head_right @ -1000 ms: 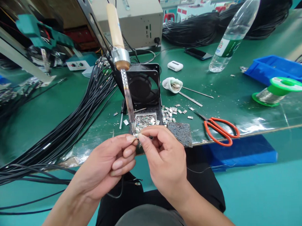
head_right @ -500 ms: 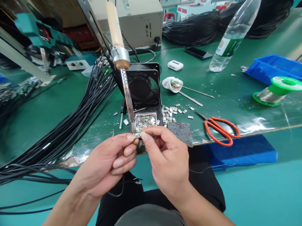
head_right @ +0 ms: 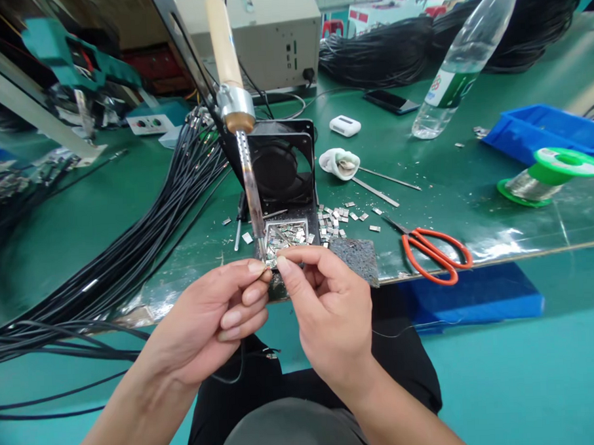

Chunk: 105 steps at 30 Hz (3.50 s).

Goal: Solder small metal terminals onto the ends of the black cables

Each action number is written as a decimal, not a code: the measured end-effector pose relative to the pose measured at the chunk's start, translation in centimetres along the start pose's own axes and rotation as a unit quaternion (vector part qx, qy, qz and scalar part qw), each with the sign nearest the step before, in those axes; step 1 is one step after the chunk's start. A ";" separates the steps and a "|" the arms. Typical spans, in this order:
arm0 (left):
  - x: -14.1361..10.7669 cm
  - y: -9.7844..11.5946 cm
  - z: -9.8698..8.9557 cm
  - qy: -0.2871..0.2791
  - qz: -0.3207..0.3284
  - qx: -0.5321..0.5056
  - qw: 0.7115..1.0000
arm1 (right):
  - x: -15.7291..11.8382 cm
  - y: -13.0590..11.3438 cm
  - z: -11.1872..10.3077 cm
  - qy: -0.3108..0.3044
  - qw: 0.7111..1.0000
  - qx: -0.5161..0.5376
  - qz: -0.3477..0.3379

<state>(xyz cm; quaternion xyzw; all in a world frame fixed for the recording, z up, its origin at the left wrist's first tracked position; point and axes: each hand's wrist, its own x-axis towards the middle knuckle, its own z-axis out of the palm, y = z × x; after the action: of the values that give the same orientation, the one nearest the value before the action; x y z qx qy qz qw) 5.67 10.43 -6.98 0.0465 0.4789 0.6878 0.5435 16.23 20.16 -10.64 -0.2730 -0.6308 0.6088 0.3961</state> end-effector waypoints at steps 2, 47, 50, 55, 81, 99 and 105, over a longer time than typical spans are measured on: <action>0.0 0.0 0.0 0.002 -0.001 0.001 1.000 | 0.0 0.0 0.0 0.001 1.000 0.001 0.000; -0.1 0.0 0.2 0.008 0.000 0.006 1.000 | -0.2 -0.1 -0.1 0.002 1.000 0.012 0.017; 0.0 0.0 0.3 0.010 0.000 0.007 1.000 | -0.1 -0.1 -0.1 0.004 1.000 0.014 0.015; 0.0 0.0 0.3 0.011 0.001 0.006 1.000 | 0.0 -0.2 -0.1 0.001 1.000 0.007 0.016; -1.1 -0.2 -0.3 0.019 -0.011 0.032 0.999 | -0.1 -1.4 -2.9 0.066 0.992 -0.104 -0.007; -4.0 -3.8 -1.4 0.057 -0.035 0.181 0.981 | 4.3 -2.4 -11.7 0.015 0.873 -0.485 0.052; -4.4 -3.9 -1.3 0.042 -0.009 0.198 0.979 | 3.4 -0.2 -9.5 -0.080 0.830 -0.548 -0.065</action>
<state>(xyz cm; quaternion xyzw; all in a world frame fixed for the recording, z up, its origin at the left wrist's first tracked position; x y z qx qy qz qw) 9.40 5.95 -8.45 0.1204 0.6286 0.5756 0.5089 22.34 28.21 -10.40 -0.3545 -0.9065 0.1559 0.1682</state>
